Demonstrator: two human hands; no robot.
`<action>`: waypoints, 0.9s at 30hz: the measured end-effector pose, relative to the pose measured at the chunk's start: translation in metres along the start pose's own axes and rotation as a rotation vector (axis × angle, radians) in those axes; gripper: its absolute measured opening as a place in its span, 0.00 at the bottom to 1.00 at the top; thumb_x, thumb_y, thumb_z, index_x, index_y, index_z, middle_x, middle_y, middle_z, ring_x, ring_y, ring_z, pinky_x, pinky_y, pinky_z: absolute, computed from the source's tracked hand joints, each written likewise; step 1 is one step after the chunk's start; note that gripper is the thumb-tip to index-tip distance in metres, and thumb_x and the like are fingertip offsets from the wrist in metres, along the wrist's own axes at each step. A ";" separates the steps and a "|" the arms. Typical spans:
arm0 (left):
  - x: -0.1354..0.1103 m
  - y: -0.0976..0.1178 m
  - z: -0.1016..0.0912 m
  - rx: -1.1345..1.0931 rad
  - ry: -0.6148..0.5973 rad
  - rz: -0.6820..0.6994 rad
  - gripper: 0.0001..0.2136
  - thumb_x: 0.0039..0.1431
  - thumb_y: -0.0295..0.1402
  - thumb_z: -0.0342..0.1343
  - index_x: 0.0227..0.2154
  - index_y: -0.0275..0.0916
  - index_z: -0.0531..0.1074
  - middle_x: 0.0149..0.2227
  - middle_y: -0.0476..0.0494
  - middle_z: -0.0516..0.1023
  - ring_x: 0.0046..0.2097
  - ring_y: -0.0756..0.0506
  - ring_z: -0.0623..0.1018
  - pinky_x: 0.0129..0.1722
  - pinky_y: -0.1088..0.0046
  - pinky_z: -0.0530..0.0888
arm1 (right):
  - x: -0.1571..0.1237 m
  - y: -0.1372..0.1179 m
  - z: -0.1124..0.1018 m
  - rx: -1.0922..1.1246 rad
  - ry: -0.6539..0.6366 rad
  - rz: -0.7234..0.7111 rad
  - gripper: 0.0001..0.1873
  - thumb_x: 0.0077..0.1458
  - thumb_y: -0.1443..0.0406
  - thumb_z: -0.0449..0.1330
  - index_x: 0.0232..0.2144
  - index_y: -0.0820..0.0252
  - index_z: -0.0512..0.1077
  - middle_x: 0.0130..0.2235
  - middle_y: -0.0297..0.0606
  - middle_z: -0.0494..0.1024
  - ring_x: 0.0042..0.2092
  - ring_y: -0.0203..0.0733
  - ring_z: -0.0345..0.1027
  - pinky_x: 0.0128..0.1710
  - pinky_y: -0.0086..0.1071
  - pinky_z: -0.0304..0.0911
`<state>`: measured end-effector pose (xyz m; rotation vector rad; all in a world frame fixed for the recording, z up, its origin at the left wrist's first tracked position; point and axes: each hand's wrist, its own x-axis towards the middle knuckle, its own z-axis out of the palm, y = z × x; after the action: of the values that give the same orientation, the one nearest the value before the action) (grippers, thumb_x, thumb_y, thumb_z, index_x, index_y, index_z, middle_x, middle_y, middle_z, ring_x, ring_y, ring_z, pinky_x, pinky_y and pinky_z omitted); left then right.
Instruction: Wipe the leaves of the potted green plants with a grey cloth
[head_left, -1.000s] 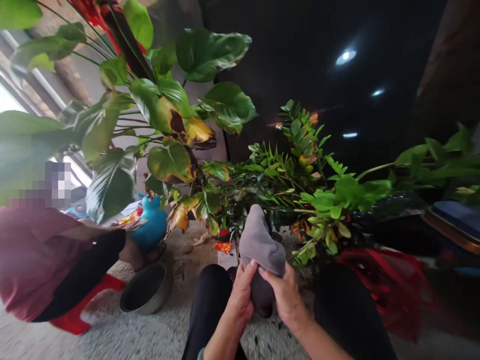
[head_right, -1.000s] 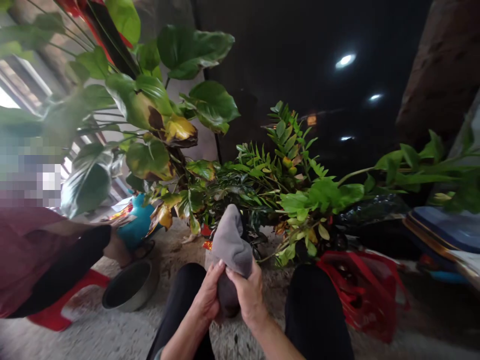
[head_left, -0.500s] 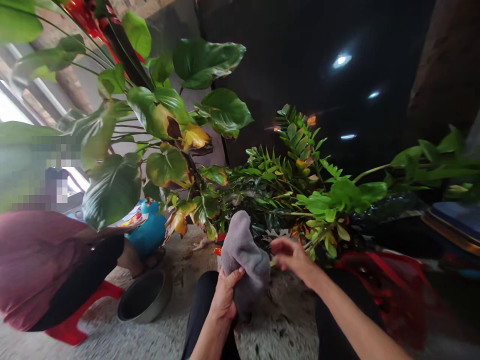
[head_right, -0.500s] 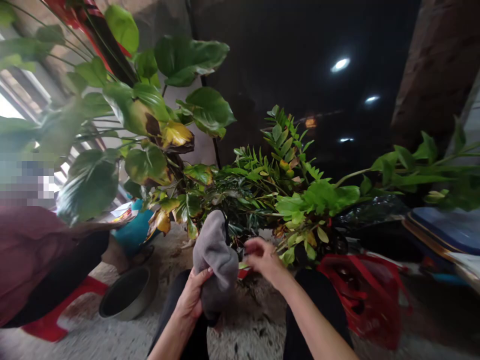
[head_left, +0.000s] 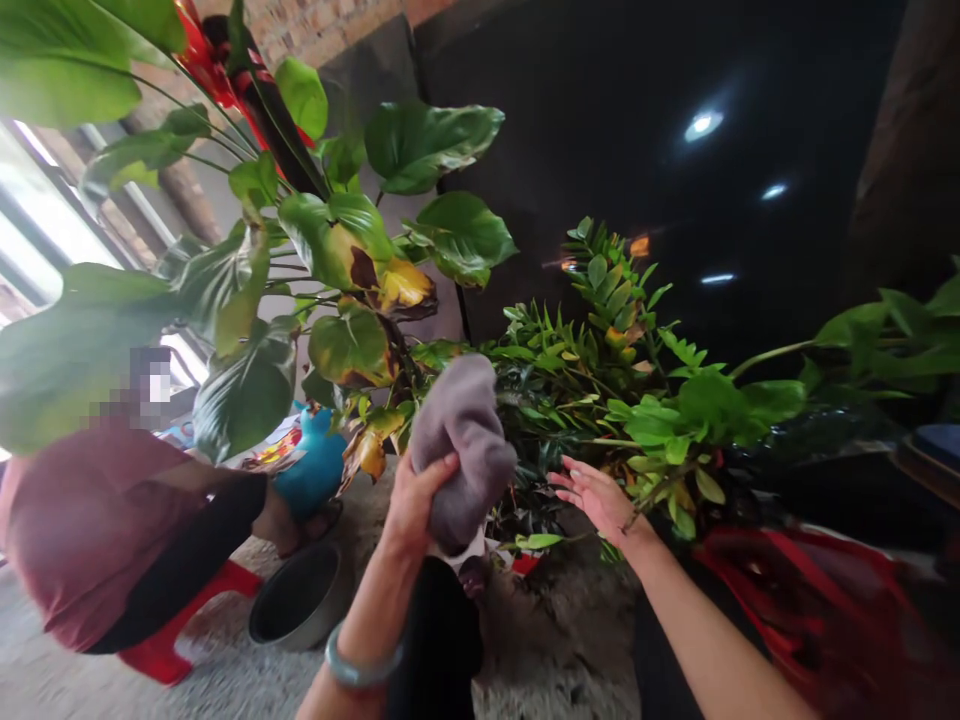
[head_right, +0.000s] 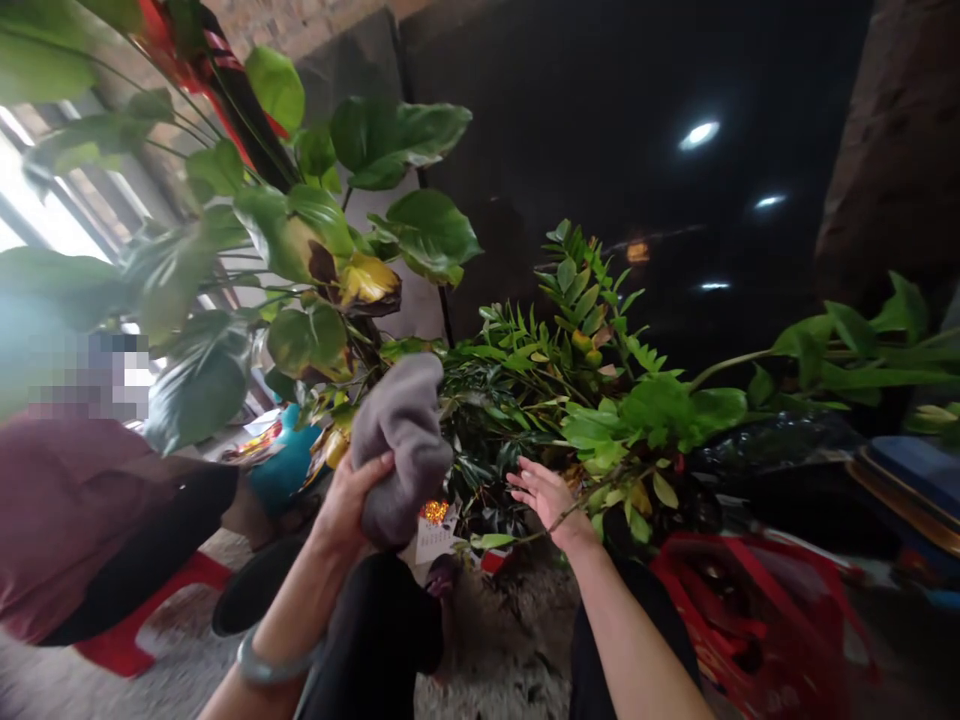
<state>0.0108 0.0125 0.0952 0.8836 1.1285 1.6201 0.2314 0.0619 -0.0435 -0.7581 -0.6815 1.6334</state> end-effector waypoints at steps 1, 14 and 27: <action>0.010 0.002 0.004 -0.020 0.035 0.045 0.27 0.26 0.34 0.71 0.36 0.36 0.73 0.29 0.48 0.79 0.29 0.45 0.77 0.30 0.72 0.73 | -0.002 0.001 -0.001 0.008 -0.009 -0.008 0.16 0.36 0.62 0.71 0.32 0.55 0.78 0.40 0.40 0.80 0.47 0.52 0.74 0.47 0.44 0.65; 0.008 -0.015 -0.009 0.013 -0.200 -0.087 0.24 0.27 0.31 0.71 0.35 0.36 0.74 0.28 0.47 0.79 0.28 0.46 0.76 0.29 0.72 0.73 | -0.018 0.002 -0.009 -0.124 0.017 0.044 0.25 0.41 0.44 0.62 0.33 0.56 0.79 0.43 0.46 0.81 0.48 0.55 0.71 0.45 0.46 0.63; -0.004 -0.020 -0.025 0.065 -0.282 -0.179 0.19 0.24 0.22 0.64 0.28 0.37 0.75 0.26 0.49 0.80 0.27 0.46 0.76 0.27 0.74 0.73 | -0.026 -0.001 -0.008 -0.106 -0.072 0.077 0.28 0.46 0.45 0.60 0.38 0.60 0.79 0.43 0.48 0.80 0.45 0.51 0.72 0.40 0.40 0.65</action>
<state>-0.0053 0.0044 0.0683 0.9891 1.0343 1.2748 0.2422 0.0372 -0.0445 -0.8131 -0.8041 1.7115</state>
